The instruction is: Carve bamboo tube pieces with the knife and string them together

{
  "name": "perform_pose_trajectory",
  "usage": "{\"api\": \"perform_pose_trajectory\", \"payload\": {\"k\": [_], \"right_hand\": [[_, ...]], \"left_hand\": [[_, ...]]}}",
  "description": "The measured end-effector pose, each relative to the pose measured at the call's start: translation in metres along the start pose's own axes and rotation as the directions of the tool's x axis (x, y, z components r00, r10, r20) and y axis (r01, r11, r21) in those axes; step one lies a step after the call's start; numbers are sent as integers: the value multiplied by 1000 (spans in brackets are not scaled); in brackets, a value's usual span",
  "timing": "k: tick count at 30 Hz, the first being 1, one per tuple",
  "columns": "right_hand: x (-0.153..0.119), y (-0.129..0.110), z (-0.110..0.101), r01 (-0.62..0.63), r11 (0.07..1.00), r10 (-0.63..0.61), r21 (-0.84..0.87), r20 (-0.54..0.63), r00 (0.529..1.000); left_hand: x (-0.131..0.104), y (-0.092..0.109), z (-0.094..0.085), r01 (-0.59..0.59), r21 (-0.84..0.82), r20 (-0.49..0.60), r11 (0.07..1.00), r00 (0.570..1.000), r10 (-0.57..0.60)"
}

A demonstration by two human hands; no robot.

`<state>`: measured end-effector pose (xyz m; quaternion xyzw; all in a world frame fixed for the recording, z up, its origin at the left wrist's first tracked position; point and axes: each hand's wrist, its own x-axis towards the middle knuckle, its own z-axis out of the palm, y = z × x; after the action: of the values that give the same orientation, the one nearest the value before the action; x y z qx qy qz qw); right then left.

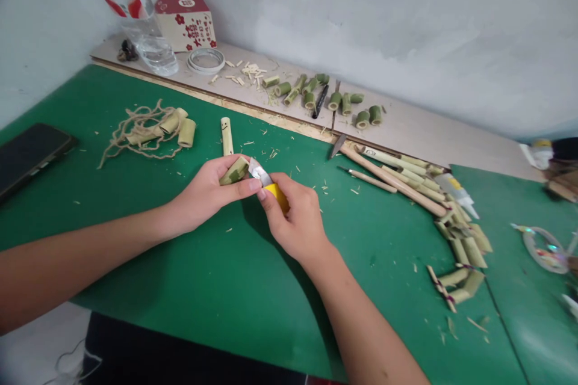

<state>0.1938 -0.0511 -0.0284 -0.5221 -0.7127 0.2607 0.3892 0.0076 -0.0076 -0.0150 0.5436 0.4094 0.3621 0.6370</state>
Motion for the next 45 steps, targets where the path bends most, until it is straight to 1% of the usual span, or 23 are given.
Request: {"api": "perform_pose_trajectory", "payload": {"k": [3,7,12,17,22,28,32,37,45], "right_hand": [[1,1,-3,18,999,-20,33,57,998],[4,3,-6,15,998,-24,67,140,990],[5,2,-9,9,993,-33,116,208,978],[4,4,-10,12,989,-50,148,254,966],[5,6,-10,44,988,-79,149,232,970],[6,8,-9,70,987,-98,143,197,975],[6,9,-8,85,987,-109,138,180,977],[4,7,-7,95,990,-109,102,143,984],[1,7,-1,84,996,-86,34,66,994]], "left_hand": [[0,1,-1,21,-20,-8,1000,1000,-21],[-1,1,-2,47,2,-1,999,999,-47],[-3,3,-1,54,-15,64,998,997,-53],[-3,5,-3,35,25,124,999,992,-38],[-2,5,-4,-3,107,150,994,989,-13],[-3,2,-3,-49,188,105,981,994,29],[-4,0,-3,-89,242,98,966,993,67],[-6,-1,-3,-72,298,50,952,997,60],[-4,-7,-4,-62,300,4,952,998,64]]}}
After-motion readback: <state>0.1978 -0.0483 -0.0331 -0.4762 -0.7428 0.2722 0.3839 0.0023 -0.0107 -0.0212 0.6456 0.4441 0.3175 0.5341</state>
